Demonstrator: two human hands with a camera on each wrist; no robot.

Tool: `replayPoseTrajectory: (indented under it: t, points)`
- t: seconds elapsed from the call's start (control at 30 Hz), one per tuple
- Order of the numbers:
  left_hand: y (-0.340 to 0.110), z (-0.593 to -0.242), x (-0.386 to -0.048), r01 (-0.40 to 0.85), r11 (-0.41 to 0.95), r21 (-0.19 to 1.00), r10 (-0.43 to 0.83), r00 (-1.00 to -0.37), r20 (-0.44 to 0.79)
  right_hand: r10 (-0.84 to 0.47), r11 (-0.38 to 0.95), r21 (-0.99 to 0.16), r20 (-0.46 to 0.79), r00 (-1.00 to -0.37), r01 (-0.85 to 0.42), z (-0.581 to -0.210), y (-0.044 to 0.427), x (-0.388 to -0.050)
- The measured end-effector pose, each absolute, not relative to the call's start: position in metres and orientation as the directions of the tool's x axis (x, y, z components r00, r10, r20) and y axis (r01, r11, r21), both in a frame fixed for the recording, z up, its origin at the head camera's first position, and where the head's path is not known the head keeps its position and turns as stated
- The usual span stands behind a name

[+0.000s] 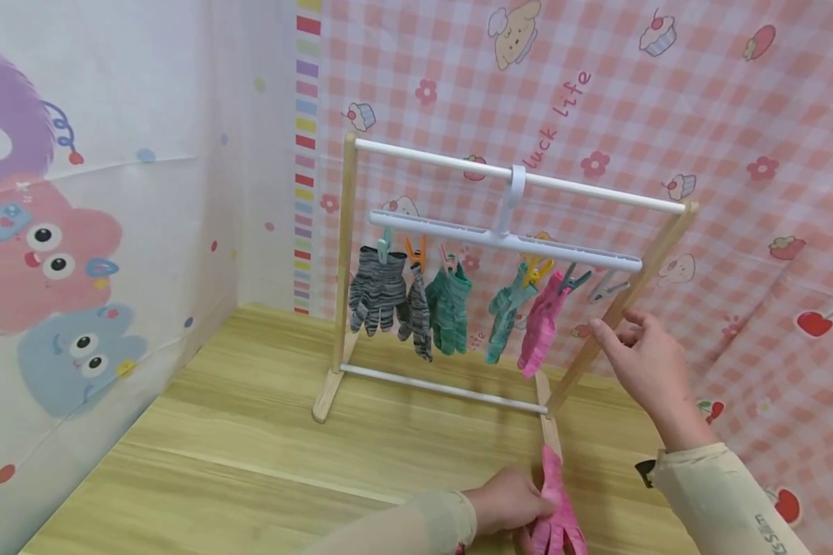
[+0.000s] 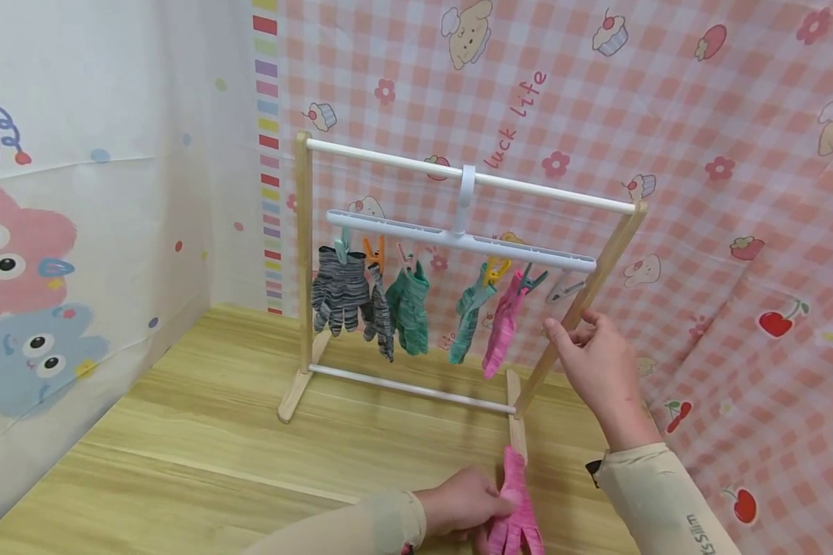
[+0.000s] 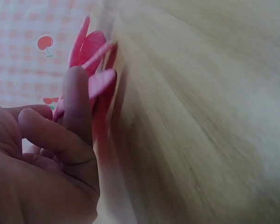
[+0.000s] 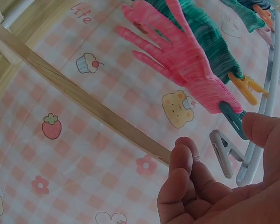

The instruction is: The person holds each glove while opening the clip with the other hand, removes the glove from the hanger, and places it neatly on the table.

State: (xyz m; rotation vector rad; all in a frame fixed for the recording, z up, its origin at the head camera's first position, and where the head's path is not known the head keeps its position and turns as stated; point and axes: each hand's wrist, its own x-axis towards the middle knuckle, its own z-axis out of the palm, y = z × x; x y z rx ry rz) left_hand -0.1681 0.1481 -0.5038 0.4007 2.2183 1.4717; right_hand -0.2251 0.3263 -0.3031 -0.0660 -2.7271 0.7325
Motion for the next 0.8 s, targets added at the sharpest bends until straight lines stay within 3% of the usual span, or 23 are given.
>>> replayPoseTrajectory:
  t: [0.27,0.57,0.8]
  points:
    - [0.141,-0.508,-0.166,-0.053,0.485,0.873,0.459,-0.835,-0.305,0.1,0.869,-0.494,0.246,-0.964,-0.036,-0.312,0.323,-0.224]
    - [0.136,-0.505,-0.17,0.03,0.57,0.821,0.498,-0.807,-0.317,0.088,0.848,-0.531,0.165,-0.982,-0.013,-0.321,0.323,-0.226]
    - [0.139,-0.514,-0.168,0.124,0.636,0.761,0.486,-0.831,-0.27,0.085,0.854,-0.521,0.164,-0.983,-0.013,-0.326,0.323,-0.225]
